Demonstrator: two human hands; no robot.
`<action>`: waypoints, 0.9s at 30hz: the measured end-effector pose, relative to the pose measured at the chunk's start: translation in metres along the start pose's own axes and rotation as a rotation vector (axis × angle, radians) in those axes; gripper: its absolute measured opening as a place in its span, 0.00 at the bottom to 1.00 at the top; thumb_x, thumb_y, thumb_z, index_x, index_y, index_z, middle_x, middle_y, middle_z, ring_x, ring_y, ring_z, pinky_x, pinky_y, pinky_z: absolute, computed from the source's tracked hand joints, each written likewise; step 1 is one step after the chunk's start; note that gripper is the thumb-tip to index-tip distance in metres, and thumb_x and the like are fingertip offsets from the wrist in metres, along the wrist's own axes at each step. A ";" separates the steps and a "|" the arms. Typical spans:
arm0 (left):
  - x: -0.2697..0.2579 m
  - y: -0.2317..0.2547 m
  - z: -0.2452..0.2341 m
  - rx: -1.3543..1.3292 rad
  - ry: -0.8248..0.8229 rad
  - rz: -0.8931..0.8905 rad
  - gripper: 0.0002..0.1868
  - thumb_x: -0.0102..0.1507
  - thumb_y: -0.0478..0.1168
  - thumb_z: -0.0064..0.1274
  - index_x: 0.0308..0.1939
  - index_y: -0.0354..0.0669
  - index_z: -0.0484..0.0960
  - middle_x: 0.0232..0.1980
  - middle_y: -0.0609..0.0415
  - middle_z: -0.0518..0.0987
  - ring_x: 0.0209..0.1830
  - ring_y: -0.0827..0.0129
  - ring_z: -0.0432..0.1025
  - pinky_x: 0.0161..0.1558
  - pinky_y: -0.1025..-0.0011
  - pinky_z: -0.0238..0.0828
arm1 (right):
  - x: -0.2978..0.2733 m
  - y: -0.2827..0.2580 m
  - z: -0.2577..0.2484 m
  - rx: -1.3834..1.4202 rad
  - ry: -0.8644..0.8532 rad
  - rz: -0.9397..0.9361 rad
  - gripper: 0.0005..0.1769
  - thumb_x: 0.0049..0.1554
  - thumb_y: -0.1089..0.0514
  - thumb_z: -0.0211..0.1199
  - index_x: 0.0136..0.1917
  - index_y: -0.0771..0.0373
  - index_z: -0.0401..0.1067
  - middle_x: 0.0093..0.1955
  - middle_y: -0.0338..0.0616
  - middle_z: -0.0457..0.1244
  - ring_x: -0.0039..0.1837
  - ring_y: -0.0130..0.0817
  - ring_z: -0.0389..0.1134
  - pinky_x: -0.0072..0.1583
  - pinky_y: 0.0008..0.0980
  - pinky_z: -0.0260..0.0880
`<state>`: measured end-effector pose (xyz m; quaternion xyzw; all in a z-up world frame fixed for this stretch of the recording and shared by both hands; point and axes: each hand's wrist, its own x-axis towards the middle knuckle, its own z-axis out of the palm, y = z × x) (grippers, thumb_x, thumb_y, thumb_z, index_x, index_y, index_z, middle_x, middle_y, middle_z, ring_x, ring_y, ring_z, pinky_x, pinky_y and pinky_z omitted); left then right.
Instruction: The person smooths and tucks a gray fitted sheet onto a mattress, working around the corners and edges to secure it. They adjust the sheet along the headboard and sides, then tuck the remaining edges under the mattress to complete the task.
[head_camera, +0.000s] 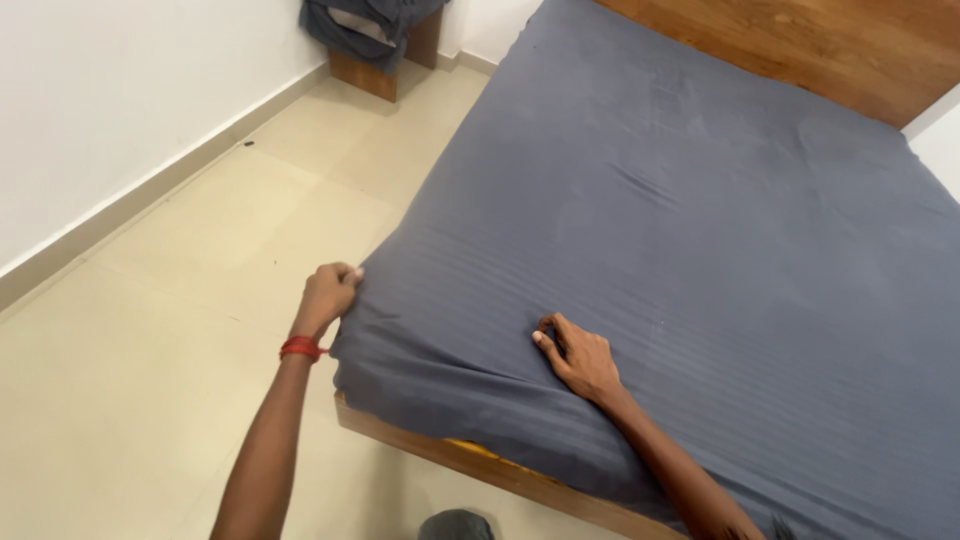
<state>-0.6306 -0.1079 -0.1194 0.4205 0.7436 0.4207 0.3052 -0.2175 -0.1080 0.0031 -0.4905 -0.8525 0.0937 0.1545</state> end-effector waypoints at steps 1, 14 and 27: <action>0.009 0.004 0.005 -0.075 -0.002 0.041 0.20 0.71 0.50 0.51 0.43 0.35 0.84 0.33 0.45 0.82 0.34 0.59 0.76 0.41 0.62 0.72 | 0.001 -0.001 0.000 -0.010 -0.007 0.018 0.22 0.62 0.39 0.53 0.56 0.55 0.73 0.31 0.47 0.65 0.33 0.40 0.67 0.41 0.42 0.66; 0.017 -0.049 0.031 -0.029 0.172 0.137 0.17 0.71 0.49 0.51 0.48 0.39 0.85 0.40 0.42 0.84 0.39 0.54 0.79 0.46 0.61 0.74 | -0.005 0.002 -0.008 0.118 0.068 -0.123 0.21 0.63 0.39 0.56 0.55 0.55 0.74 0.35 0.45 0.66 0.36 0.40 0.67 0.41 0.41 0.66; -0.071 0.004 0.002 -0.194 0.101 0.145 0.25 0.74 0.53 0.45 0.58 0.31 0.78 0.43 0.46 0.79 0.40 0.64 0.69 0.45 0.66 0.67 | -0.121 0.104 -0.086 -0.201 -0.006 -0.172 0.26 0.64 0.42 0.50 0.72 0.50 0.69 0.73 0.45 0.59 0.75 0.44 0.56 0.72 0.48 0.54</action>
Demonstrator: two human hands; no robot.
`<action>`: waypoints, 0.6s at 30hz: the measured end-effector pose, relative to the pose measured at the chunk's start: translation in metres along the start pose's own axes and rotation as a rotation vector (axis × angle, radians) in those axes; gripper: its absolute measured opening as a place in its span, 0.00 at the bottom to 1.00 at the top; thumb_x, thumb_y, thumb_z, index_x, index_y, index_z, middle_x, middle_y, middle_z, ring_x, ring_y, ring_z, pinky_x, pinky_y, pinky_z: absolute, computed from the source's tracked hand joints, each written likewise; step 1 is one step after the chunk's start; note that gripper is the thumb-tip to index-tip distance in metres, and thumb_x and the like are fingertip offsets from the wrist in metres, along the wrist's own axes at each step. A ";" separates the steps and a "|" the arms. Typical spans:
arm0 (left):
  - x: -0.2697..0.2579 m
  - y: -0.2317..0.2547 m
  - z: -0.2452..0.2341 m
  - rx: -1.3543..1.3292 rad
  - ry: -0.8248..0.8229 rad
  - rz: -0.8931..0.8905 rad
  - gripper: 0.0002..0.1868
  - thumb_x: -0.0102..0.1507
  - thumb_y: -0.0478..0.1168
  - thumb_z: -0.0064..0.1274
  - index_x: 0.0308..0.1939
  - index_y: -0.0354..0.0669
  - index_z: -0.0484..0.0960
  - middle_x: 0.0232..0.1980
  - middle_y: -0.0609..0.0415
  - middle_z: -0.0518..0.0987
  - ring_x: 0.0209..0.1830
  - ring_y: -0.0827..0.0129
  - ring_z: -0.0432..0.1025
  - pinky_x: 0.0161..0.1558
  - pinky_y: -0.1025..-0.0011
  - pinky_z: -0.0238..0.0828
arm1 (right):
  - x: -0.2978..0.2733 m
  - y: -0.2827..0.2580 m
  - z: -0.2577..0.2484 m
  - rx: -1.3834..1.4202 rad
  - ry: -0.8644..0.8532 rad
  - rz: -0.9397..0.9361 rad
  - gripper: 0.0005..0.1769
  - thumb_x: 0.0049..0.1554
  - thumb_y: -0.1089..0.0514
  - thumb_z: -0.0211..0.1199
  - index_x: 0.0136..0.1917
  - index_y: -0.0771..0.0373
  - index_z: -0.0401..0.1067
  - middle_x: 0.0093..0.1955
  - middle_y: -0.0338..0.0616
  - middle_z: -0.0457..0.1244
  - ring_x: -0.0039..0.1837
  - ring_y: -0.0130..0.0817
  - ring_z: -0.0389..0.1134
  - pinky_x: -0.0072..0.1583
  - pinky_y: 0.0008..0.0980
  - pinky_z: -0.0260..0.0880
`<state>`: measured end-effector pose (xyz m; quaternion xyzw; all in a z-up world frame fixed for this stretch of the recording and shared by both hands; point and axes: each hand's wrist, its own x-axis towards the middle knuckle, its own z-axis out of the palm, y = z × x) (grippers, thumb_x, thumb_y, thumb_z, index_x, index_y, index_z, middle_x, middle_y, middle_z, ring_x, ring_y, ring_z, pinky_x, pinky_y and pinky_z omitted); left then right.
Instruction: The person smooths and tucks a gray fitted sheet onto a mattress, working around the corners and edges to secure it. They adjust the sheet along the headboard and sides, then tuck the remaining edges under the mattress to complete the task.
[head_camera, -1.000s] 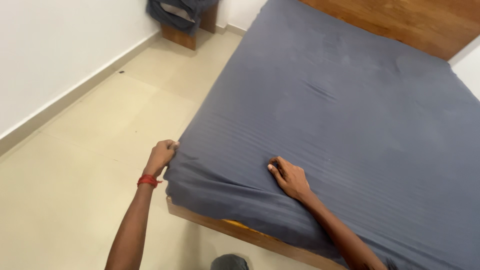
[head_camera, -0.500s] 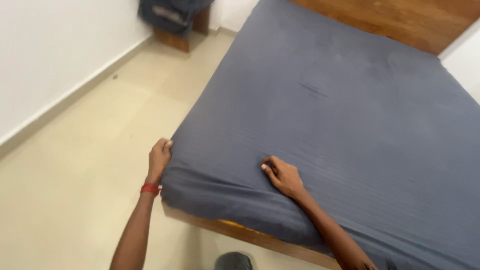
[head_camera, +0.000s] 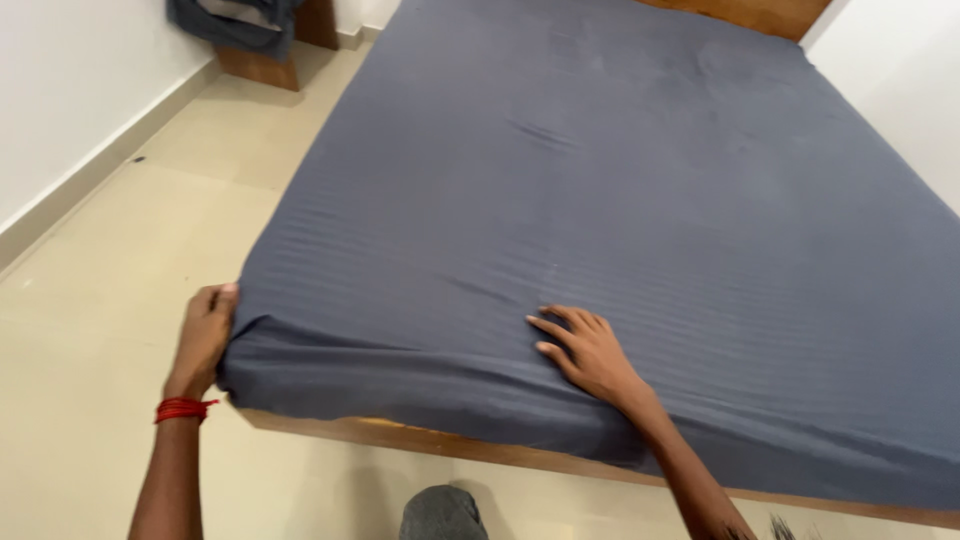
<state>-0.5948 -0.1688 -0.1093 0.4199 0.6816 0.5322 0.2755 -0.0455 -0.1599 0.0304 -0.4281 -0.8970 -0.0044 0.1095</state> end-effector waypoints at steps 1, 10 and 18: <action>0.004 -0.004 -0.001 0.017 0.020 0.020 0.25 0.75 0.53 0.45 0.57 0.31 0.78 0.42 0.49 0.78 0.39 0.66 0.68 0.44 0.67 0.67 | -0.022 0.012 -0.006 0.007 -0.007 0.007 0.28 0.65 0.43 0.49 0.74 0.52 0.66 0.77 0.46 0.56 0.78 0.46 0.52 0.75 0.51 0.48; -0.013 0.000 0.017 0.223 0.397 0.158 0.12 0.78 0.38 0.49 0.49 0.32 0.84 0.39 0.41 0.82 0.33 0.57 0.75 0.39 0.63 0.70 | -0.078 0.004 0.035 -0.188 0.147 -0.141 0.33 0.59 0.42 0.60 0.74 0.54 0.64 0.79 0.37 0.53 0.81 0.43 0.47 0.78 0.50 0.43; -0.019 -0.014 0.022 0.287 0.454 0.398 0.13 0.80 0.35 0.47 0.47 0.29 0.83 0.39 0.39 0.82 0.34 0.59 0.75 0.42 0.63 0.71 | -0.101 0.005 0.076 -0.138 0.422 -0.073 0.21 0.56 0.63 0.60 0.63 0.52 0.76 0.71 0.29 0.66 0.76 0.34 0.63 0.79 0.43 0.56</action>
